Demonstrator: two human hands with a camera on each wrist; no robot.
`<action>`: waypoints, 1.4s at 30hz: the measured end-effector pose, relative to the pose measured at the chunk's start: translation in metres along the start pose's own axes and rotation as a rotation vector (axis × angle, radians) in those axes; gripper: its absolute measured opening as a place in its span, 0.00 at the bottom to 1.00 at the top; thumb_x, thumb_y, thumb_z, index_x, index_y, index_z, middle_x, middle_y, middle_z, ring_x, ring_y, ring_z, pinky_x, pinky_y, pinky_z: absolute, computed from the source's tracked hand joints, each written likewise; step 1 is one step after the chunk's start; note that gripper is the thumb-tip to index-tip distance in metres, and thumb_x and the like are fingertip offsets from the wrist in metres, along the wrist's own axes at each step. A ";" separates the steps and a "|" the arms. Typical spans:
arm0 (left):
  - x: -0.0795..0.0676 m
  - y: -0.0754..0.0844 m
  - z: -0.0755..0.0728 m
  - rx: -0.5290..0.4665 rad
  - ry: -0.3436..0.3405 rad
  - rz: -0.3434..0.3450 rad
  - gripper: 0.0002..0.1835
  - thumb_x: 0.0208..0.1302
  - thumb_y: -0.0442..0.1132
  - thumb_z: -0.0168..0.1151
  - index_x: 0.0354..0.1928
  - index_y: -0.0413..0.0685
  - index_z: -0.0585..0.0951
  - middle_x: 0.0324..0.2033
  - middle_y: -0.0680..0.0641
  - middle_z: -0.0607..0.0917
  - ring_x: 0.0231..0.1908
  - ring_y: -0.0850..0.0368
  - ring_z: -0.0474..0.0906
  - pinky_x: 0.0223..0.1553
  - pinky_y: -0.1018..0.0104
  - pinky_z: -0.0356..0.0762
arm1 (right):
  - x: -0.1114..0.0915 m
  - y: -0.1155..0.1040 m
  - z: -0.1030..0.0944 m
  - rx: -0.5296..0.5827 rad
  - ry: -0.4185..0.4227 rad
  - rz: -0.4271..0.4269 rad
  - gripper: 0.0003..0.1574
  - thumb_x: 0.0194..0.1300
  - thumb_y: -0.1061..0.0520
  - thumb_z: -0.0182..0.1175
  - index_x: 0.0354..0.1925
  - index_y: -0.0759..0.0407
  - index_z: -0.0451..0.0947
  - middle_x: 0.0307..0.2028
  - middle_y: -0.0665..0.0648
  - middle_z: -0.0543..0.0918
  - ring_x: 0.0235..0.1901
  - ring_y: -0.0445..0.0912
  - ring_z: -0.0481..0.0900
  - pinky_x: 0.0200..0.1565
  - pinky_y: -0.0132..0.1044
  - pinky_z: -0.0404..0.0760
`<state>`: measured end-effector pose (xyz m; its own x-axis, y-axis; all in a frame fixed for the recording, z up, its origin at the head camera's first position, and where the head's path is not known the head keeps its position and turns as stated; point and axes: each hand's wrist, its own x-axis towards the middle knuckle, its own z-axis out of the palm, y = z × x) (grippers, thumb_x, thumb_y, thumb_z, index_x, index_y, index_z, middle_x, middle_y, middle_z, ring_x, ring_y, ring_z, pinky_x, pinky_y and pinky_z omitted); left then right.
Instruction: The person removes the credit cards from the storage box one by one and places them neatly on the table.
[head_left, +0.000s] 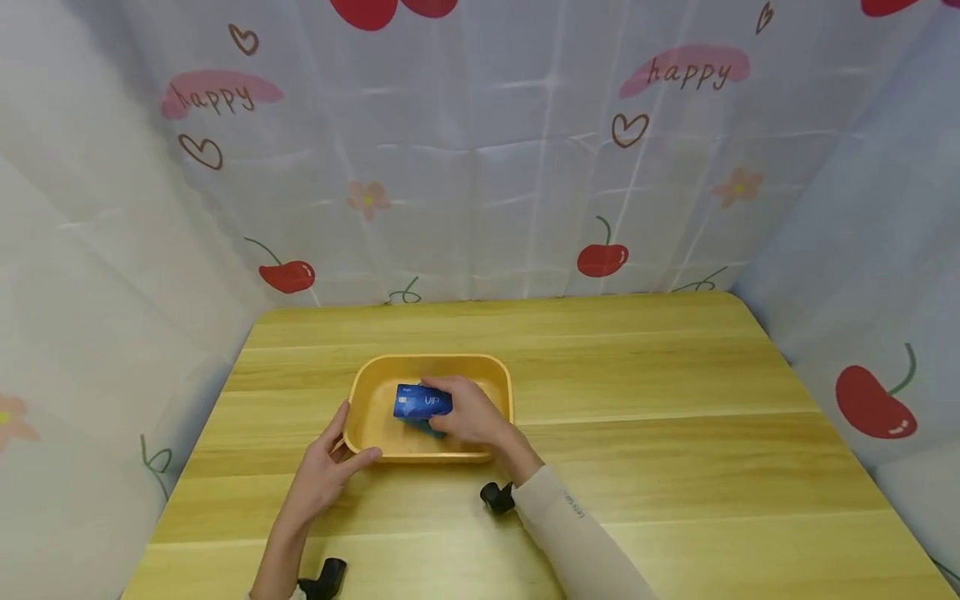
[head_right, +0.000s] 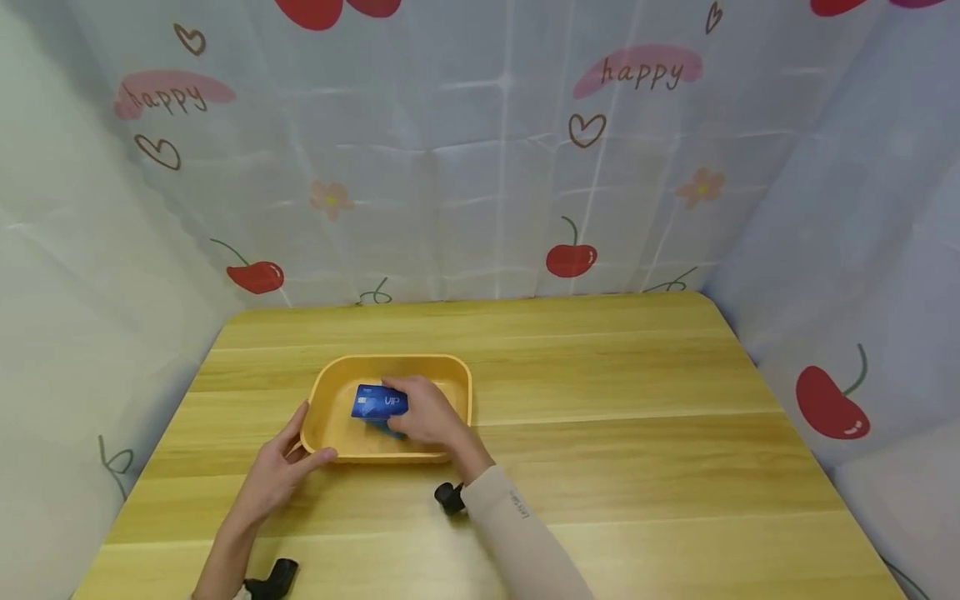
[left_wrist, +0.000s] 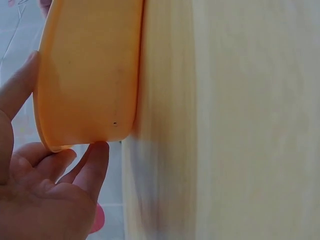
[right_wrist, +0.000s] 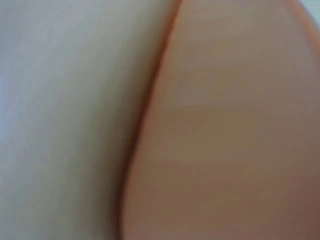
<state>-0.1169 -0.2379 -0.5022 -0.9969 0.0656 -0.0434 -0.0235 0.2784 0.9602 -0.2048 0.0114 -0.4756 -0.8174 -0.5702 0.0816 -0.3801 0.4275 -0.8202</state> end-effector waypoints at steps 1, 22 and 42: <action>0.000 0.000 0.000 0.005 0.001 0.003 0.50 0.64 0.37 0.69 0.78 0.41 0.47 0.76 0.39 0.46 0.71 0.38 0.54 0.62 0.57 0.64 | -0.001 -0.002 -0.003 -0.006 0.004 -0.007 0.40 0.56 0.67 0.68 0.67 0.66 0.70 0.62 0.59 0.76 0.60 0.53 0.72 0.63 0.47 0.69; -0.001 -0.005 -0.002 -0.042 -0.011 0.001 0.52 0.62 0.42 0.71 0.78 0.42 0.47 0.76 0.39 0.46 0.69 0.35 0.57 0.54 0.73 0.72 | -0.069 0.002 -0.078 -0.116 0.169 -0.042 0.39 0.57 0.67 0.69 0.67 0.60 0.72 0.60 0.61 0.75 0.58 0.57 0.71 0.56 0.54 0.77; -0.002 -0.004 -0.005 -0.061 -0.027 0.000 0.52 0.62 0.42 0.70 0.78 0.43 0.46 0.76 0.39 0.46 0.70 0.36 0.56 0.55 0.70 0.73 | -0.113 0.066 -0.102 -0.172 0.245 -0.013 0.40 0.53 0.75 0.69 0.65 0.70 0.72 0.58 0.66 0.77 0.59 0.63 0.71 0.56 0.61 0.73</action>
<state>-0.1152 -0.2442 -0.5046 -0.9945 0.0919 -0.0504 -0.0291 0.2193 0.9752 -0.1815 0.1752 -0.4810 -0.8843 -0.3986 0.2430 -0.4418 0.5460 -0.7118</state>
